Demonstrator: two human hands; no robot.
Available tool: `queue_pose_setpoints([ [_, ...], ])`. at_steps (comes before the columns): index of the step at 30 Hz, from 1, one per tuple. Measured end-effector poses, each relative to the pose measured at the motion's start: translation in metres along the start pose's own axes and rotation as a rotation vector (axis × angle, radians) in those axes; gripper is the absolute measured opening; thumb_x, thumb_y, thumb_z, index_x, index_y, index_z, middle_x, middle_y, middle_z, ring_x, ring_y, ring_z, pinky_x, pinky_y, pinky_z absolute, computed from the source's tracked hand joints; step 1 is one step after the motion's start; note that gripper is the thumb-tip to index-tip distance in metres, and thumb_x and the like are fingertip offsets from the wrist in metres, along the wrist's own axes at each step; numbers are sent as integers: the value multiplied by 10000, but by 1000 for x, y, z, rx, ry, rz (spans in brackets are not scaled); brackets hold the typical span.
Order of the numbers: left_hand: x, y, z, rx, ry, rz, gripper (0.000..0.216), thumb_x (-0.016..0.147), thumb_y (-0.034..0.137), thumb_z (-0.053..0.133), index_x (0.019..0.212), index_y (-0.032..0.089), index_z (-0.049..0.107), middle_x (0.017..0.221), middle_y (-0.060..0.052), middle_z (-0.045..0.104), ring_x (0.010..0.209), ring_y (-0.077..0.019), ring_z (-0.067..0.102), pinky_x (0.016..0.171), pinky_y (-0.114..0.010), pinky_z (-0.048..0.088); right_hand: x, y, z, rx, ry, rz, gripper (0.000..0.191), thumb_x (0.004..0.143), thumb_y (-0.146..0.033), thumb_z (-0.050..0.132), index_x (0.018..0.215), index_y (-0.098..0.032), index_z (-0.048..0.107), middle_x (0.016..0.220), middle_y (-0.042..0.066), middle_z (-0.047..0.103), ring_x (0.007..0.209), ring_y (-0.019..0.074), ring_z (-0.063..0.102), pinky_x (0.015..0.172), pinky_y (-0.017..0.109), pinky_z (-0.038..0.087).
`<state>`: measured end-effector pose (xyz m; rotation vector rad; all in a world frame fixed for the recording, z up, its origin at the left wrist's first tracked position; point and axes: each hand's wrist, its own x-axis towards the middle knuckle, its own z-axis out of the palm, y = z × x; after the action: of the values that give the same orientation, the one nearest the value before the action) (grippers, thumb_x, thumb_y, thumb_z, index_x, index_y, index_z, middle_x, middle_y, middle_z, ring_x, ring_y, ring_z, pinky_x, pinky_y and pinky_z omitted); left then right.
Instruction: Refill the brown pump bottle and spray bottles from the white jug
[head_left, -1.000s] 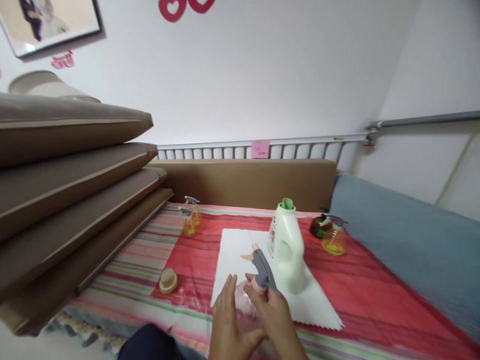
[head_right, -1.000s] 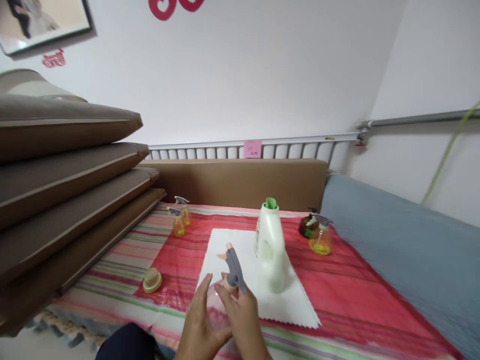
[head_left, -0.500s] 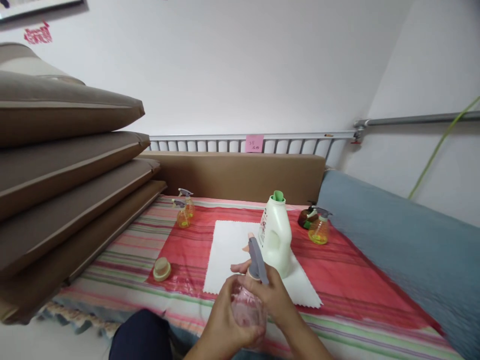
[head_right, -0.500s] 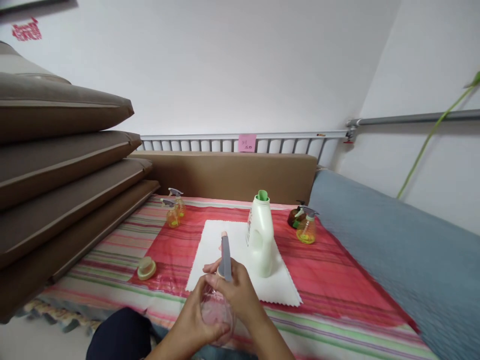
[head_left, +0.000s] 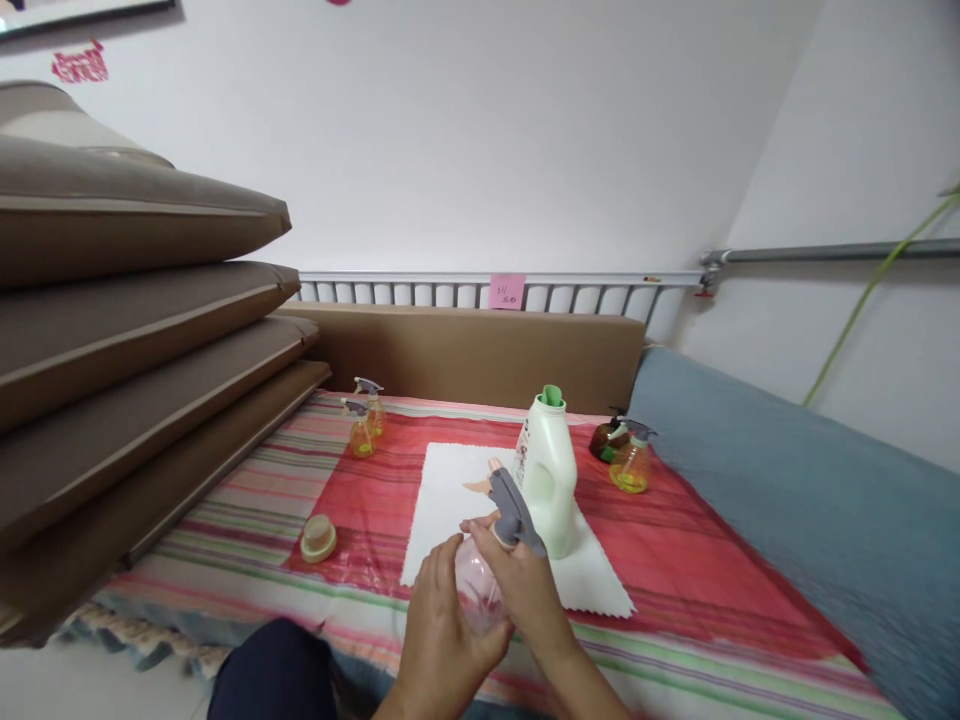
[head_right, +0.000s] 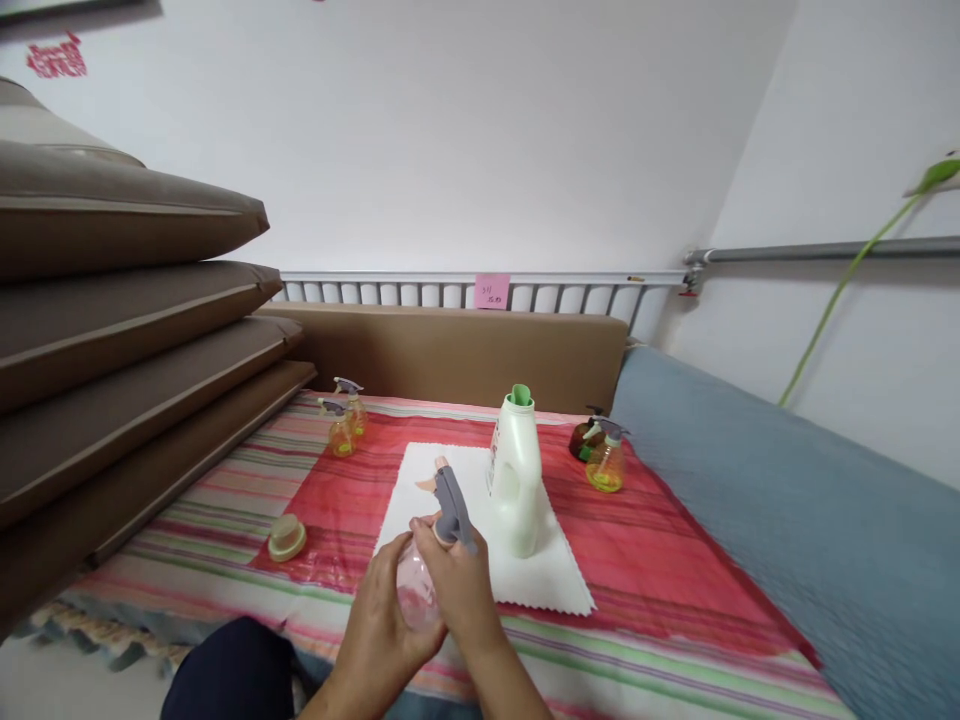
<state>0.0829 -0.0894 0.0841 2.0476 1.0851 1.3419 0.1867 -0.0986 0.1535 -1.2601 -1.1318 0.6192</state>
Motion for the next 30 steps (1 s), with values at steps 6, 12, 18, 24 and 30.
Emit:
queue_pose_setpoints([
  [6, -1, 0, -18, -492, -453, -172, 836, 567, 349, 738, 1307, 195, 380, 1204, -105, 552, 1033, -283, 552, 896, -409, 456, 0, -1, -18, 404, -471, 179, 393, 586, -524, 718, 764, -182, 643, 687, 34, 656, 776, 262, 635, 754, 401, 477],
  [12, 1, -8, -20, -568, -361, -207, 783, 553, 355, 755, 1247, 192, 431, 1185, -106, 541, 1051, -279, 528, 912, -400, 431, 12, 11, -21, 282, -375, 88, 485, 601, -411, 762, 998, -190, 594, 994, 70, 641, 946, 255, 585, 832, 381, 445],
  [18, 6, -1, -26, -429, -291, -173, 766, 550, 280, 741, 1244, 200, 428, 1159, -90, 555, 1093, -284, 502, 966, -398, 396, 1, 14, -16, 228, -142, -3, 257, 632, -324, 757, 777, -189, 594, 745, -7, 622, 743, 186, 583, 713, 288, 456],
  [24, 0, 2, -29, -734, -451, -160, 751, 571, 378, 750, 1219, 194, 417, 1212, -92, 540, 1114, -286, 509, 969, -395, 398, -3, 5, -25, 502, -357, 178, 292, 700, -410, 702, 906, -208, 657, 887, 48, 683, 882, 248, 615, 850, 388, 439],
  [30, 9, -14, -25, -408, -169, -322, 753, 542, 309, 734, 1196, 148, 399, 1130, -137, 555, 1023, -292, 545, 874, -414, 453, 1, 23, -29, 563, -16, 193, 403, 734, -541, 617, 936, -195, 655, 983, 106, 682, 952, 282, 605, 840, 441, 449],
])
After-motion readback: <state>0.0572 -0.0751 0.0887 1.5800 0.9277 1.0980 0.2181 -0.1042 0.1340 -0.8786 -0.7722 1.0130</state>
